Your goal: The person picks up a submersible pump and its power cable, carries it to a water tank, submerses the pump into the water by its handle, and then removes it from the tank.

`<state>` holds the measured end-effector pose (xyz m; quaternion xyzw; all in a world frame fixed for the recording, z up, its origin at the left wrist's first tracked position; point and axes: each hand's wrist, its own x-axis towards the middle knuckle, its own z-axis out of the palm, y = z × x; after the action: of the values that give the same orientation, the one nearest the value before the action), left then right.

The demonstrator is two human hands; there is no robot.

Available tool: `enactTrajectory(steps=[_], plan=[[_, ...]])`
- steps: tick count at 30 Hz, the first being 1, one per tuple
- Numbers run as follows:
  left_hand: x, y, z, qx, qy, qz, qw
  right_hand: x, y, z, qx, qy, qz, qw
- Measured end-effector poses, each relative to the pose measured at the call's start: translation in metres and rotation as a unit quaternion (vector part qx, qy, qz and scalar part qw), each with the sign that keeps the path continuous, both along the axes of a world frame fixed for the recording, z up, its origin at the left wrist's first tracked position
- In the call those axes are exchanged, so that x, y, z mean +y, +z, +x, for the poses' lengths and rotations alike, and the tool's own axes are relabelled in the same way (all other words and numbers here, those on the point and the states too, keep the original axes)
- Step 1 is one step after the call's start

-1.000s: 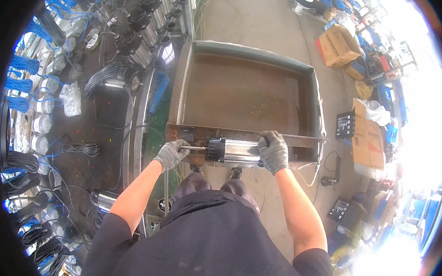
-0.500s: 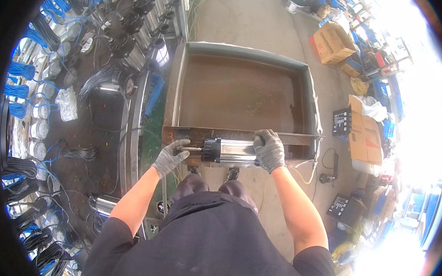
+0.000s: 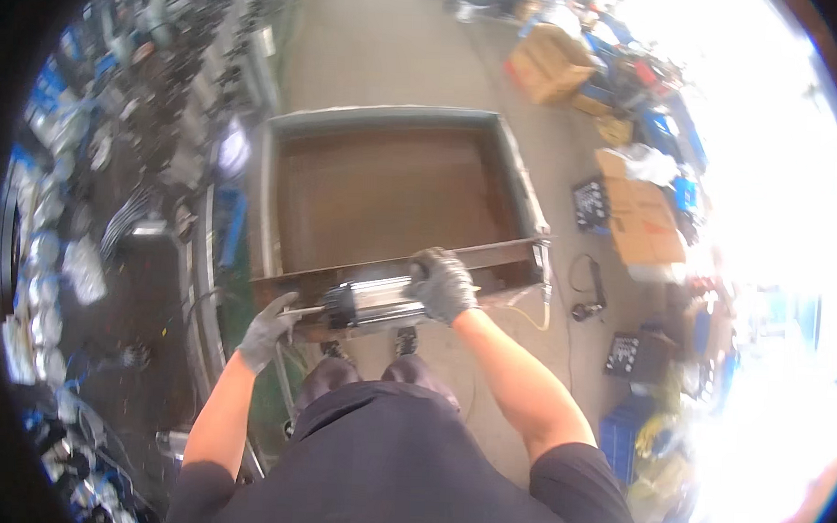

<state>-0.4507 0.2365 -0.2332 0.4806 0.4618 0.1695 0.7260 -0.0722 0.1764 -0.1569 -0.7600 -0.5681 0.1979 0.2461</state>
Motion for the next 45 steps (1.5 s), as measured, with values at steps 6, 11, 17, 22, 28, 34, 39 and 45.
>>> enactTrajectory(steps=[6,11,17,22,28,34,39,45], plan=[[0.004,-0.018,0.015,0.178,-0.024,0.226,0.957,-0.002,-0.001,0.003,-0.017,-0.008,0.023,1.0],[0.009,-0.016,0.002,-0.155,0.073,-0.136,0.976,0.0,0.002,0.001,-0.023,0.012,0.014,1.0],[0.01,0.007,0.007,0.071,-0.068,0.128,0.987,0.0,0.004,0.004,-0.017,0.017,0.025,0.999],[0.006,-0.007,0.017,0.176,-0.057,0.088,0.979,-0.003,0.003,0.003,-0.012,0.016,0.037,0.999],[0.002,0.008,0.002,-0.029,0.035,-0.056,0.997,-0.001,0.0,0.001,-0.017,0.017,0.043,0.999],[0.016,0.003,0.018,0.377,-0.19,0.358,0.833,0.001,-0.003,0.004,-0.017,0.014,0.014,1.0],[0.018,0.01,0.013,0.394,-0.209,0.372,0.814,-0.002,0.002,0.002,-0.019,0.02,0.009,1.0],[0.036,0.015,0.0,0.048,-0.009,-0.269,0.962,-0.003,0.0,0.003,-0.017,0.019,0.003,1.0]])
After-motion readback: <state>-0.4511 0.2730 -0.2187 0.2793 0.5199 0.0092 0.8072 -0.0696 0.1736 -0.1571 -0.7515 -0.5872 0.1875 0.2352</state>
